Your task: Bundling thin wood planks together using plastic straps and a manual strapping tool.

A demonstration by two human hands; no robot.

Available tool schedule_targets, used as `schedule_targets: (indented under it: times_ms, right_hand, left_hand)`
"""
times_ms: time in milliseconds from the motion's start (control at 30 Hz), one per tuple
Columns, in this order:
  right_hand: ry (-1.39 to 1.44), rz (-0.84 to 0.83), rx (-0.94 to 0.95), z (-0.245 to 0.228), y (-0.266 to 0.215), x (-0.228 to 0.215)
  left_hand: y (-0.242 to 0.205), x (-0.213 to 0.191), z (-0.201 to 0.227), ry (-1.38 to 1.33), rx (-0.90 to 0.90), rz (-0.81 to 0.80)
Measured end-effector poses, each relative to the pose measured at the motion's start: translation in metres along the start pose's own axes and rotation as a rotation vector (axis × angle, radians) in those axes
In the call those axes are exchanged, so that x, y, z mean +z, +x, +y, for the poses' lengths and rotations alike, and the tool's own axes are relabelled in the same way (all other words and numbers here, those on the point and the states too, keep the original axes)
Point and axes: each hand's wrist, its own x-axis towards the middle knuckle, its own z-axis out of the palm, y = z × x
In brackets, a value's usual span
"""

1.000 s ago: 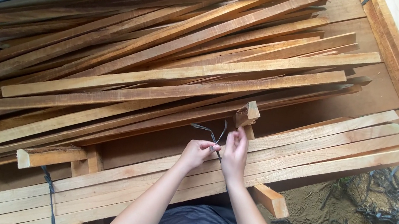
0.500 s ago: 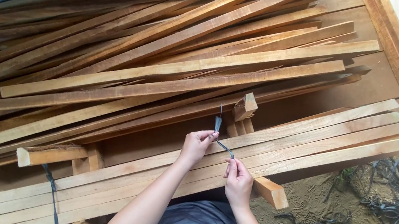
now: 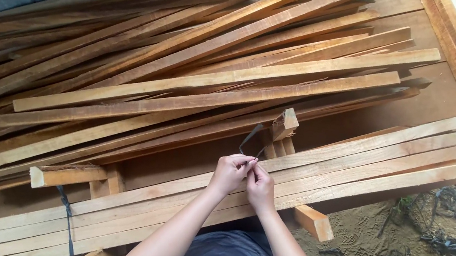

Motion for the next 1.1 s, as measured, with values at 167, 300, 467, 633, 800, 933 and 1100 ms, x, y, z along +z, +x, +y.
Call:
schedule_targets:
  times_ms: [167, 300, 467, 633, 800, 933, 1100]
  right_hand:
    - [-0.012, 0.053, -0.037, 0.003, 0.006, 0.000]
    - [0.043, 0.147, 0.015, -0.014, 0.010, -0.001]
    - [0.110, 0.083, 0.082, -0.016, 0.008, 0.001]
    - [0.084, 0.049, 0.099, -0.024, 0.014, -0.014]
    - [0.083, 0.056, 0.197, -0.049, -0.001, -0.030]
    - [0.123, 0.053, 0.264, -0.065, -0.033, -0.055]
    - [0.076, 0.033, 0.333, -0.078, -0.058, -0.081]
  left_hand:
    - [0.004, -0.002, -0.005, -0.011, 0.007, -0.028]
    - [-0.006, -0.010, 0.016, 0.019, 0.009, 0.055]
    - [-0.004, -0.004, -0.043, 0.342, -0.051, -0.161]
    - [0.007, -0.002, -0.033, 0.338, -0.134, -0.183]
    - [0.019, -0.001, -0.036, 0.347, -0.282, -0.150]
    - [0.028, 0.004, -0.021, 0.438, -0.289, -0.184]
    - [0.027, 0.006, 0.000, 0.422, -0.213, -0.070]
